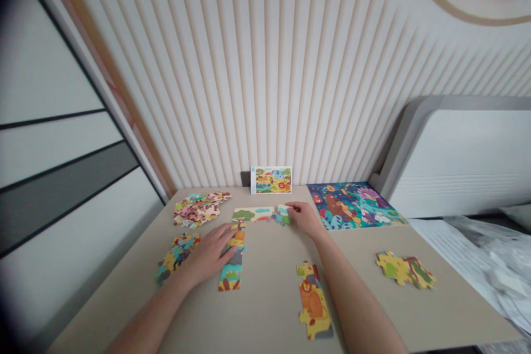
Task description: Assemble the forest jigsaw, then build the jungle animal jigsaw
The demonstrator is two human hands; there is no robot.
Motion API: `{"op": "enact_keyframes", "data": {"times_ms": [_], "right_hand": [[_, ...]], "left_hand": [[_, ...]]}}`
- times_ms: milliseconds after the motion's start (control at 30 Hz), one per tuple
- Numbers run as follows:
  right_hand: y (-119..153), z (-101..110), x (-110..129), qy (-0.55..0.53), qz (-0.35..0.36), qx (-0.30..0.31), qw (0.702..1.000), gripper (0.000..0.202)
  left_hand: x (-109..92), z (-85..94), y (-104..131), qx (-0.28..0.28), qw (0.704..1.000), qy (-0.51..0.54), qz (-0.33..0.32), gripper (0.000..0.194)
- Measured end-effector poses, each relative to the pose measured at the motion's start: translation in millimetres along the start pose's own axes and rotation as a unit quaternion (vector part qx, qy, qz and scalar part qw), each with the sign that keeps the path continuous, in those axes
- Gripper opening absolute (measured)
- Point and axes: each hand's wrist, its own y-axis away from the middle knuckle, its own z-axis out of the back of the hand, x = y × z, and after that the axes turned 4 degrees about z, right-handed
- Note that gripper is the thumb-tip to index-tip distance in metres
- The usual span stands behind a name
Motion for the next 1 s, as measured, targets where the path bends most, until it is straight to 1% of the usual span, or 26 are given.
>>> {"op": "enact_keyframes", "data": {"times_ms": [167,267,433,667,867,1000], "right_hand": [[-2.5,-10.9,-6.7,0.044,0.004,-0.04,0.998,0.042],[-2.6,-15.6,-7.9,0.093,0.026,-0.049,0.994,0.035],[-2.0,-11.3,-5.4,0.188,0.055,-0.026,0.98,0.029],[1.1,2.5,3.3,0.278,0.033,-0.007,0.96,0.029],[7.7,-1.7,14.6,0.364,0.011,0.007,0.931,0.029],[8.5,-3.3,17.8,0.398,0.007,0.025,0.917,0.03]], "left_hand": [[-0.3,0.1,0.5,-0.001,1.0,-0.004,0.0,0.045],[-0.7,0.5,1.0,-0.002,1.0,-0.003,0.001,0.045],[-1.9,1.7,1.6,-0.003,1.0,-0.003,0.002,0.045],[-0.8,1.0,0.9,-0.003,1.0,-0.008,0.004,0.045],[9.2,-8.2,-0.1,0.001,1.0,-0.018,0.001,0.049],[15.4,-13.6,-1.1,0.012,0.999,-0.036,0.004,0.052]]}}
